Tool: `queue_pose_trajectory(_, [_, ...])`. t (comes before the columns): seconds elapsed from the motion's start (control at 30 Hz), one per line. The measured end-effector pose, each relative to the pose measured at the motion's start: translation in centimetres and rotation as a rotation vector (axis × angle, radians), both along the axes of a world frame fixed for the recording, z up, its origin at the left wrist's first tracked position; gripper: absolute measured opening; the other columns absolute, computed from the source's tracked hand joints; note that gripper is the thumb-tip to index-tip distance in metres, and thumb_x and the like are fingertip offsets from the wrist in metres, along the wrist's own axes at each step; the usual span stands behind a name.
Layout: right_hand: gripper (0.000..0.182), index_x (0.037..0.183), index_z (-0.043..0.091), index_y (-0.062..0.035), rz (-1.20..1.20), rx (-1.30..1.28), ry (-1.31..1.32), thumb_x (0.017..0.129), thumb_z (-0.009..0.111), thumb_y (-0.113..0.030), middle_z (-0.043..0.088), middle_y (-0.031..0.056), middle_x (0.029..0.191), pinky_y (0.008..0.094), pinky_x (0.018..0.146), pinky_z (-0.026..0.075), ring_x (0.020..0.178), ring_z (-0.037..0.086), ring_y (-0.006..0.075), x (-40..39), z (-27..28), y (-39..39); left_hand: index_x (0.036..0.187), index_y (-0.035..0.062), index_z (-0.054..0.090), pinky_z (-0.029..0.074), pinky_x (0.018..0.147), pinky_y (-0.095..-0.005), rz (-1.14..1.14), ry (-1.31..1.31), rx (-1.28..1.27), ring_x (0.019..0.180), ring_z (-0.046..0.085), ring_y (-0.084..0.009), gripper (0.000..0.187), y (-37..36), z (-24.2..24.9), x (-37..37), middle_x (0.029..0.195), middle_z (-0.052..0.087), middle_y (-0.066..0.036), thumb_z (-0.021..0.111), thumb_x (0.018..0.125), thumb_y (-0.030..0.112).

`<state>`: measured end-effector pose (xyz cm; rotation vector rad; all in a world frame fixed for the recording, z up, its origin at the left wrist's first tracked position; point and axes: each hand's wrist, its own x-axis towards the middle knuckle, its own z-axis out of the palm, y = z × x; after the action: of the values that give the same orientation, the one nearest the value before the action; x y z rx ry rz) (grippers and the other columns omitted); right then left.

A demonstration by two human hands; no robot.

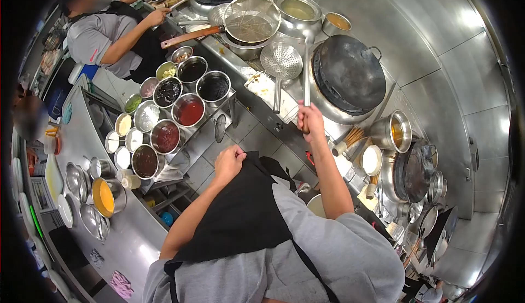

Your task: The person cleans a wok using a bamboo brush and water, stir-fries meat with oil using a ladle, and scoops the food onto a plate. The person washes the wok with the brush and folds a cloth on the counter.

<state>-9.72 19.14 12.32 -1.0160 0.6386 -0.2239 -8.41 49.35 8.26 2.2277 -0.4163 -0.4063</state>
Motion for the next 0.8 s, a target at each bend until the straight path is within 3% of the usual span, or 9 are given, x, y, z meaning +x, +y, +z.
queue_pose_trajectory(0.03, [0.022,0.111,0.055,-0.0026,-0.005,-0.004,-0.070,0.091,0.059,-0.009,0.054,0.0042,0.065,0.0267,0.039,0.039,0.044,0.050,0.0139,1.0,1.3,-0.2,0.084,0.0013,0.066,0.048,0.063,-0.0396,0.001,0.012,-0.002,0.067,0.065,-0.0271,0.017,-0.1,-0.3,0.5,0.074,0.068,-0.014,0.073,0.084,0.016])
queue_pose_trajectory(0.13, [0.006,0.092,0.059,-0.0046,-0.072,-0.228,0.150,0.090,0.061,-0.010,0.054,0.0035,0.064,0.0274,0.038,0.037,0.043,0.048,0.0132,5.8,1.8,-4.5,0.085,0.0011,0.068,0.050,0.064,-0.0375,-0.040,0.093,-0.046,0.067,0.066,-0.0245,0.017,-1.0,-0.9,2.7,0.074,0.069,-0.014,0.074,0.084,0.017])
queue_pose_trajectory(0.23, [0.015,0.077,0.055,-0.0062,-0.096,-0.493,0.133,0.090,0.061,-0.011,0.052,0.0002,0.060,0.0282,0.035,0.036,0.042,0.047,0.0090,11.4,1.6,-9.6,0.088,0.0012,0.070,0.051,0.064,-0.0350,-0.177,0.175,-0.109,0.067,0.067,-0.0213,0.018,-2.9,-1.9,4.7,0.074,0.070,-0.012,0.074,0.085,0.018])
queue_pose_trajectory(0.4, [0.015,0.076,0.057,-0.0052,-0.134,-0.551,0.128,0.088,0.061,-0.012,0.052,0.0014,0.058,0.0296,0.035,0.036,0.041,0.046,0.0113,22.5,-2.3,-19.5,0.099,0.0012,0.070,0.051,0.074,-0.0310,-0.398,0.451,-0.177,0.080,0.065,-0.0158,0.024,-7.2,-2.5,7.4,0.087,0.072,-0.009,0.069,0.093,0.024])
queue_pose_trajectory(0.57, [0.018,0.071,0.056,-0.0027,-0.151,-0.660,0.218,0.084,0.061,-0.013,0.053,0.0048,0.055,0.0316,0.035,0.036,0.039,0.046,0.0155,31.6,-7.5,-27.0,0.105,0.0032,0.069,0.052,0.075,-0.0338,-0.187,0.315,-0.013,0.080,0.065,-0.0186,0.036,-6.0,-9.1,9.5,0.089,0.069,-0.011,0.068,0.092,0.036])
queue_pose_trajectory(0.6, [0.018,0.073,0.057,-0.0037,-0.134,-0.455,0.179,0.087,0.062,-0.014,0.053,0.0044,0.056,0.0309,0.036,0.038,0.040,0.047,0.0163,32.9,-8.7,-28.0,0.106,0.0044,0.069,0.052,0.075,-0.0348,-0.085,0.509,0.030,0.081,0.067,-0.0212,0.035,-6.0,-8.4,9.9,0.090,0.070,-0.013,0.068,0.092,0.036])
queue_pose_trajectory(0.63, [0.018,0.076,0.057,-0.0030,-0.147,-0.244,0.152,0.089,0.062,-0.014,0.053,0.0039,0.056,0.0292,0.037,0.038,0.041,0.048,0.0151,33.6,-8.2,-27.9,0.104,0.0050,0.069,0.053,0.074,-0.0335,-0.069,0.417,0.088,0.079,0.067,-0.0189,0.031,-4.5,-12.6,10.1,0.089,0.071,-0.012,0.068,0.092,0.034])
queue_pose_trajectory(0.73, [0.011,0.093,0.055,0.0030,-0.069,0.677,-0.054,0.092,0.059,-0.007,0.051,0.0008,0.061,0.0272,0.039,0.042,0.044,0.049,0.0132,35.5,-8.7,-32.6,0.099,0.0019,0.067,0.052,0.067,-0.0328,-0.033,0.316,0.110,0.074,0.067,-0.0178,0.028,-3.3,-12.9,10.1,0.083,0.071,-0.010,0.067,0.092,0.029])
queue_pose_trajectory(0.8, [0.017,0.100,0.049,0.0080,0.092,1.026,-0.212,0.092,0.057,-0.005,0.048,-0.0004,0.059,0.0231,0.039,0.039,0.044,0.048,0.0090,33.7,-5.7,-35.8,0.100,0.0016,0.066,0.050,0.064,-0.0310,-0.027,0.429,0.125,0.071,0.065,-0.0164,0.033,-1.7,-13.8,10.2,0.082,0.070,-0.008,0.068,0.093,0.034])
